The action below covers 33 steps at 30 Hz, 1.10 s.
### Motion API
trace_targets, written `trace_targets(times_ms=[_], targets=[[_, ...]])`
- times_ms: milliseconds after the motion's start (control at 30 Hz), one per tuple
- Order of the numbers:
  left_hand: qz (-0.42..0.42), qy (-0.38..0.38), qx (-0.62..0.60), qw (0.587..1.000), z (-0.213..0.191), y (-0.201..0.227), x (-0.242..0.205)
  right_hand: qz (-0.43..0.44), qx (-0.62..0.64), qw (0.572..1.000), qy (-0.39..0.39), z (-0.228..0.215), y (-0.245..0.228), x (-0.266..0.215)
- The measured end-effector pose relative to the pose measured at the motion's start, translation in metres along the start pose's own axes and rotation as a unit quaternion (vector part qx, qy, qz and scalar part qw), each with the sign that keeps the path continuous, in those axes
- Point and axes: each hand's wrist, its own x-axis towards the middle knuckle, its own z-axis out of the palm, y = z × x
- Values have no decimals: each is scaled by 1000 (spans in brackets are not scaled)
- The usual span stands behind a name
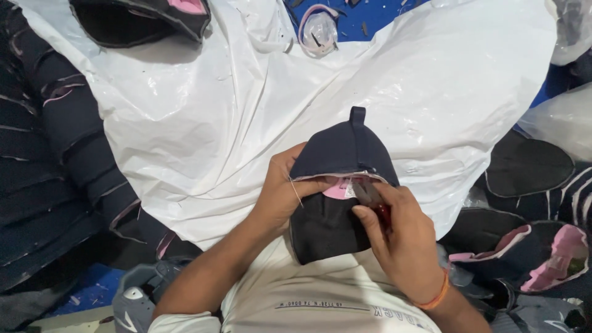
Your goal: The person sits on the floor and uses a pair of scissors to trim excess pink laces and fabric from the interior and exterior of black shoes. They repeatedly pick up shoes, cut the material, and place the shoes back down.
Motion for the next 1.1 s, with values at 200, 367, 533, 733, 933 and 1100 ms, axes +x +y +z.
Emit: trace_targets(times_ms=[200, 367, 533, 733, 933, 1100], targets=[[-26, -9, -25, 999, 1, 1, 0, -56, 11, 998, 8, -2, -2, 5], [-16, -15, -19, 1000, -3, -3, 1, -63, -10, 998, 26, -3, -7, 7], [-15, -19, -25, 999, -2, -3, 2, -54, -53, 997, 21, -3, -9, 8], [5, -32, 13, 999, -2, 1, 0, -17, -82, 996, 23, 10, 8, -1], [17, -46, 41, 998, -5, 0, 0, 3, -103, 995, -2, 13, 23, 0], [8, -30, 53, 998, -3, 1, 0, -150, -120, 981, 24, 17, 35, 0]])
